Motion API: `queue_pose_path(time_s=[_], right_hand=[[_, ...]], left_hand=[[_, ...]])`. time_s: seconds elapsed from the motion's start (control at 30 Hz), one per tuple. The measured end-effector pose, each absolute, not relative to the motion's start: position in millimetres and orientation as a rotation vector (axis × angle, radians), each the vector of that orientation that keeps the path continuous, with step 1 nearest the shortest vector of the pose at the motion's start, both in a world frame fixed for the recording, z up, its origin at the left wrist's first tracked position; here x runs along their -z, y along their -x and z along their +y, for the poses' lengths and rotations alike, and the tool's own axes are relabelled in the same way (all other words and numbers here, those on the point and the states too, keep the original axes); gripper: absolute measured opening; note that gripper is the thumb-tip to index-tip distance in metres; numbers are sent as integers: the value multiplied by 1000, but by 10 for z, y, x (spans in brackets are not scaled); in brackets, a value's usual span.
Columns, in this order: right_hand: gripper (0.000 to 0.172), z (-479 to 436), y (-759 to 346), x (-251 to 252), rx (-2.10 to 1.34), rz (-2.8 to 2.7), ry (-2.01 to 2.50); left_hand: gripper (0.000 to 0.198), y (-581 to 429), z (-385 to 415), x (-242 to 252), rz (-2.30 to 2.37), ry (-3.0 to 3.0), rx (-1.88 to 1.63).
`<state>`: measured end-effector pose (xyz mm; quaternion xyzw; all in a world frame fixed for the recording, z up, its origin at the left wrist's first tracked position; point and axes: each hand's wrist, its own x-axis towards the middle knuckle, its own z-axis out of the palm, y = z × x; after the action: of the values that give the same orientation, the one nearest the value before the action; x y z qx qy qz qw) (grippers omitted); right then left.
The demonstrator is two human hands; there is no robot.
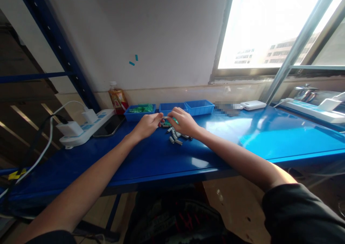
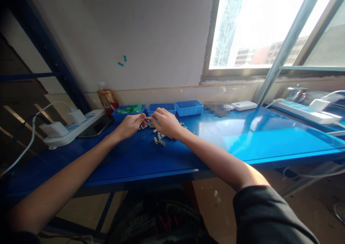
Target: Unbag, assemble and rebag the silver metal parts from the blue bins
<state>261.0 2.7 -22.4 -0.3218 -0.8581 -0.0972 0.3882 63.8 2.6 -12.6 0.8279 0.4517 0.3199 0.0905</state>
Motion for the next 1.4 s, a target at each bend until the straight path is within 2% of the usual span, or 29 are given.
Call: queue_pose_path(time_s=[0.1,0.2,0.3,0.37,0.5,0.6,0.83,0.93,1.13,1.3,1.4], right_hand=[[30,241,-2695,172,312,-2086,923],[29,514,-2830,189,384,-1967,1161],[31,666,-2951,251,415,-1990,1371],[35,643,-2973,280,430,-2016,1415],[34,363,-2840,284,390,-2110,1286],[32,118,-2672,285,304,-2243,1146],[20,-47,-2502,336,264,-2365,895],[15,-32,-2519,335,242,-2346,864],[22,1,-2523,328,194,-2197,930],[36,30,-2524,337,122,-2161,1047],[39,18,-2521,332,86,-2189,1079]], left_hand=[[51,-475,113,61,1588,-2500,-893],[43,-328,185,39,1780,-2527,-654],[54,-280,248,113,1831,-2486,-363],[55,-289,289,188,1830,-2492,-293],[32,-290,351,265,1775,-2522,-246],[28,-275,356,243,1679,-2548,-303],[41,-500,185,197,1087,-2272,-694],[42,-595,111,183,994,-2117,-797],[38,-621,48,117,1031,-2091,-935],[40,-645,11,128,1076,-2325,-928],[34,-656,8,145,1145,-2437,-959]])
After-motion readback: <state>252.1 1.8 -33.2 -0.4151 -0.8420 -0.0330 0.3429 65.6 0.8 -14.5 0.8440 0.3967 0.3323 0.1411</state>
